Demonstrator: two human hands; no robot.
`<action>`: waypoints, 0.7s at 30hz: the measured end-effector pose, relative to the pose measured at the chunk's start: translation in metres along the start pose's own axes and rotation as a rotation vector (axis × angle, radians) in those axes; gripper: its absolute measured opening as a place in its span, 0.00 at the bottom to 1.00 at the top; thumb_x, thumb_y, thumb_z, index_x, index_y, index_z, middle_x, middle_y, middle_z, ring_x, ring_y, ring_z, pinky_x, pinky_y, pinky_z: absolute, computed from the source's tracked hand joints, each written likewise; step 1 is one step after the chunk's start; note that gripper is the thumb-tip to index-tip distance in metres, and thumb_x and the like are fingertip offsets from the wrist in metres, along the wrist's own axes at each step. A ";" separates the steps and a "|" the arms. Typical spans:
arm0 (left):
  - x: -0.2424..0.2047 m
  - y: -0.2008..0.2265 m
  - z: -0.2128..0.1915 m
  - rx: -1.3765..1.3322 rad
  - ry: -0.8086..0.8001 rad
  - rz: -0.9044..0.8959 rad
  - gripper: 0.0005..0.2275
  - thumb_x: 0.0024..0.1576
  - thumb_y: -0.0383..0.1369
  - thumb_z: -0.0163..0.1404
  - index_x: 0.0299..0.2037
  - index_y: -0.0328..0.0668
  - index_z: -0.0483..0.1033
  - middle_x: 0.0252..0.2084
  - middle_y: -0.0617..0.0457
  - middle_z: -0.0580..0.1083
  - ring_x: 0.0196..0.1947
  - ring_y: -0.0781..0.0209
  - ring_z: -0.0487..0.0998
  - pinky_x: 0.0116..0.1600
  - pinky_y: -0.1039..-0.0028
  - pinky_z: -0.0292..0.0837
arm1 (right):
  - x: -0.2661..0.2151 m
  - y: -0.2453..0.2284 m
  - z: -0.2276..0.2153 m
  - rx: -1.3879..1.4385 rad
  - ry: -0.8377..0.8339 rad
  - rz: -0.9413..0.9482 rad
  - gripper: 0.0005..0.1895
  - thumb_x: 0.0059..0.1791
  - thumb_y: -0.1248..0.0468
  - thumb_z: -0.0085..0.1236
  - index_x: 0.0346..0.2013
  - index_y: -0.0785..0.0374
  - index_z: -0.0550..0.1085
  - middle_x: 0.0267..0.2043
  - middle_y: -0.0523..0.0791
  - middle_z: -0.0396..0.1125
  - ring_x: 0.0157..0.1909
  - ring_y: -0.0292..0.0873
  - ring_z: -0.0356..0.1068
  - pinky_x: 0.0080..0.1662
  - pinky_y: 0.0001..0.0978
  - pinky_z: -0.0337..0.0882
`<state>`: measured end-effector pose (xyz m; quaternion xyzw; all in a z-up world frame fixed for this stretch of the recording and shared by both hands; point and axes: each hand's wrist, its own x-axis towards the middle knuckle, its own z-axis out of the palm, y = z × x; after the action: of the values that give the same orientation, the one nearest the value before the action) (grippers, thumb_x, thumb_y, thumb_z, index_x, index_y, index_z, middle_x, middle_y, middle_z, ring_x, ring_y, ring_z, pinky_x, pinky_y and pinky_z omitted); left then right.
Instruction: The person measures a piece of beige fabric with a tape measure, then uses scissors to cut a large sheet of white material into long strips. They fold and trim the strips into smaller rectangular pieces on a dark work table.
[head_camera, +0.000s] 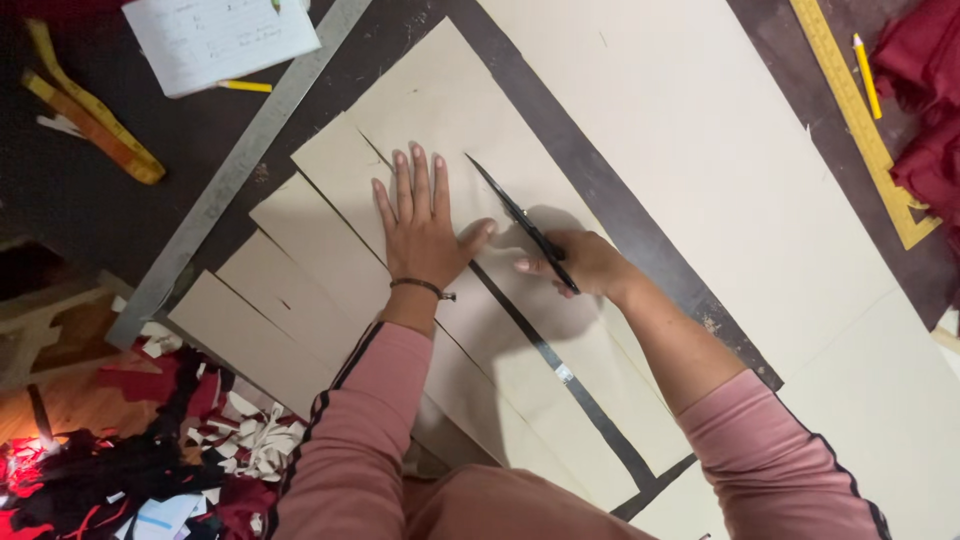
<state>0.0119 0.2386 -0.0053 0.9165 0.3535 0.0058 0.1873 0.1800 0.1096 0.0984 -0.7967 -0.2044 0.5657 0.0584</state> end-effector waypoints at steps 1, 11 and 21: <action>0.001 0.000 0.000 0.008 -0.006 -0.002 0.47 0.56 0.67 0.42 0.77 0.44 0.44 0.80 0.41 0.40 0.79 0.42 0.34 0.76 0.38 0.23 | 0.000 -0.002 -0.001 -0.023 0.001 -0.004 0.27 0.39 0.33 0.64 0.21 0.52 0.70 0.11 0.40 0.64 0.16 0.37 0.69 0.32 0.24 0.68; 0.002 0.002 -0.001 0.035 -0.071 -0.018 0.50 0.52 0.65 0.50 0.77 0.46 0.41 0.80 0.42 0.38 0.79 0.43 0.32 0.77 0.38 0.23 | 0.008 -0.022 -0.006 -0.034 -0.005 -0.016 0.29 0.39 0.30 0.62 0.22 0.51 0.71 0.11 0.39 0.64 0.17 0.37 0.71 0.37 0.22 0.67; 0.003 0.005 -0.011 -0.004 -0.067 -0.015 0.48 0.54 0.66 0.45 0.78 0.46 0.40 0.80 0.42 0.37 0.79 0.43 0.32 0.76 0.38 0.22 | 0.034 -0.028 -0.009 -0.067 0.011 -0.087 0.29 0.38 0.29 0.61 0.25 0.51 0.72 0.15 0.40 0.68 0.19 0.38 0.74 0.39 0.25 0.71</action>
<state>0.0158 0.2412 0.0059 0.9130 0.3541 -0.0258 0.2009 0.1907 0.1500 0.0807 -0.7918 -0.2573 0.5510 0.0574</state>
